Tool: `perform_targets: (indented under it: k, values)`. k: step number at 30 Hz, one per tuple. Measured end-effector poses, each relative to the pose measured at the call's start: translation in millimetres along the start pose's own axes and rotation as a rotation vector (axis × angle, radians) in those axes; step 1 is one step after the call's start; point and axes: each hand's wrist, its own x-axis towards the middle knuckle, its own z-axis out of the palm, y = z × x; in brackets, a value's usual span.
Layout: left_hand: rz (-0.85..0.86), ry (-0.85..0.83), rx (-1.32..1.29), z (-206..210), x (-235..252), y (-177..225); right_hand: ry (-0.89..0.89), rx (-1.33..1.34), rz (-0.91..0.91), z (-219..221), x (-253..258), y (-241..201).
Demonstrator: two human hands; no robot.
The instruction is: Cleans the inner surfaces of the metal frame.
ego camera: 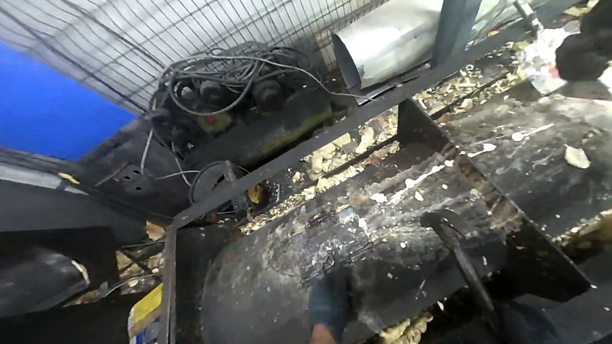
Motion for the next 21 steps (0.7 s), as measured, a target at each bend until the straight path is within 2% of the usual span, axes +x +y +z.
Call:
perform_targets:
  k: [1,4,6,8,10,12,14,19,21]
  values:
    - [0.109,0.047,0.174,-4.2,-7.9,-12.0,0.033,0.017,-0.029,4.3,0.0,3.5]
    - [0.547,0.395,0.500,-17.4,-1.5,-44.8,0.101,0.032,-0.080,7.7,1.1,4.8]
    - [0.639,0.438,0.672,-22.6,17.1,-40.8,0.073,0.011,-0.066,5.1,-0.1,3.3]
    - [0.659,0.320,0.803,-25.1,33.9,-20.1,0.104,0.005,-0.082,15.1,3.0,11.4]
    - [0.599,0.088,0.932,-24.9,48.8,11.2,0.113,-0.007,-0.059,16.0,5.4,13.6]
    - [0.574,-0.048,1.021,-25.3,58.2,30.1,0.058,-0.026,-0.012,8.4,2.2,5.1]
    - [0.600,-0.097,1.042,-28.4,58.4,37.7,0.013,-0.039,0.011,3.5,-0.5,-0.2]
    - [0.624,-0.170,1.106,-29.3,57.3,57.1,0.156,-0.073,-0.055,24.1,5.1,14.8]
    - [0.633,-0.193,1.112,-31.5,60.4,63.6,0.145,-0.062,-0.058,20.9,5.3,11.8]
